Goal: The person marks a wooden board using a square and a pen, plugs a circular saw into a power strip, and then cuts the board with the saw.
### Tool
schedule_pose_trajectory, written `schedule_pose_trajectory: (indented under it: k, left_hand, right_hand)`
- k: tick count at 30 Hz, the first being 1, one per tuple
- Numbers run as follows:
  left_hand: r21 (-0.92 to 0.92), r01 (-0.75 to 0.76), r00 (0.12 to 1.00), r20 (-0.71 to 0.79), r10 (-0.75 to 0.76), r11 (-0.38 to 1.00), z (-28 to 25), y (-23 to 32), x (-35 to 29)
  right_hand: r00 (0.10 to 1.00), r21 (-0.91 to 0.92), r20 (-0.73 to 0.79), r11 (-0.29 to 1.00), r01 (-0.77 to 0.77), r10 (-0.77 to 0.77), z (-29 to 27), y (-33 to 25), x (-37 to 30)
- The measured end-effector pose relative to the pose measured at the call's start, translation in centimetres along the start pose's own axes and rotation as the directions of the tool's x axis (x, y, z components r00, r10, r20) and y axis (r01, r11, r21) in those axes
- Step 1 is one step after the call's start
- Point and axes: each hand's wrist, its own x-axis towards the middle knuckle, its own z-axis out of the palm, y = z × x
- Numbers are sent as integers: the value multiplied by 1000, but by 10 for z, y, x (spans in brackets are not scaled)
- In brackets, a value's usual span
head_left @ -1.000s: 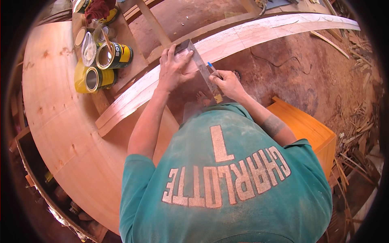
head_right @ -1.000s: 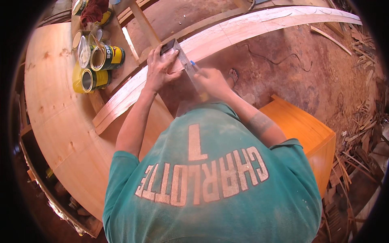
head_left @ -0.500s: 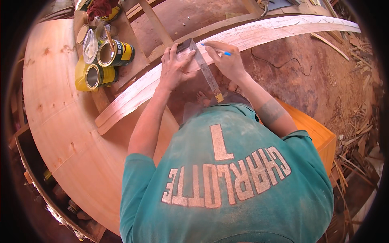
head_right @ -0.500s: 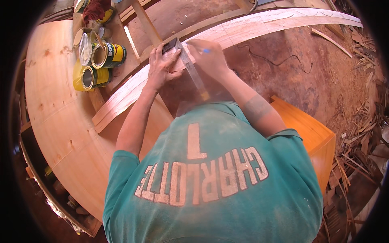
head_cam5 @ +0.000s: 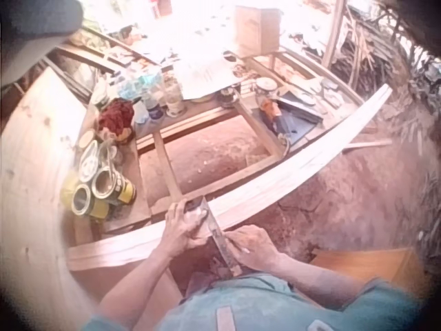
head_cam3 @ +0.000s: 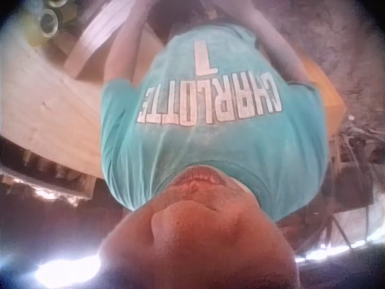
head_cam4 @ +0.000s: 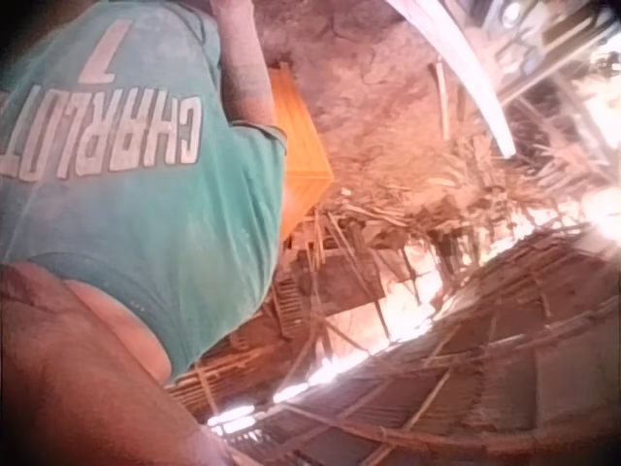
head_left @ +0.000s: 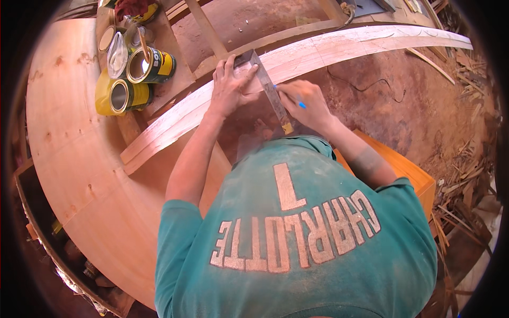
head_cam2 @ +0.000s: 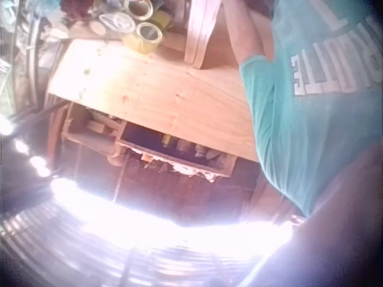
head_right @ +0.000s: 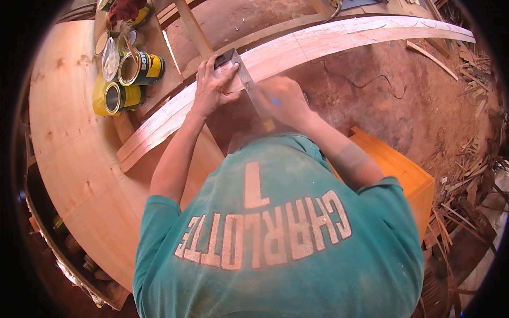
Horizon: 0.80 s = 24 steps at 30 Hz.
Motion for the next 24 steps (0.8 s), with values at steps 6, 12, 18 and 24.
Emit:
schedule_pose_trajectory:
  k: [6,12,18,24]
  left_hand:
    - [-10,8,1000,6,-8,1000,-2,1,-1]
    - [7,46,998,50,-46,999,-8,6,1]
    - [1,38,999,26,-38,999,-9,6,1]
    - [-32,18,999,-33,-19,999,-13,9,-1]
  right_hand:
    - [972,-42,144,982,-182,186,10,14,46]
    - [999,129,-34,991,-23,28,24,37,122]
    - [878,164,161,865,-474,451,-23,25,17]
    - [745,302,450,701,-646,493,8,17,-25]
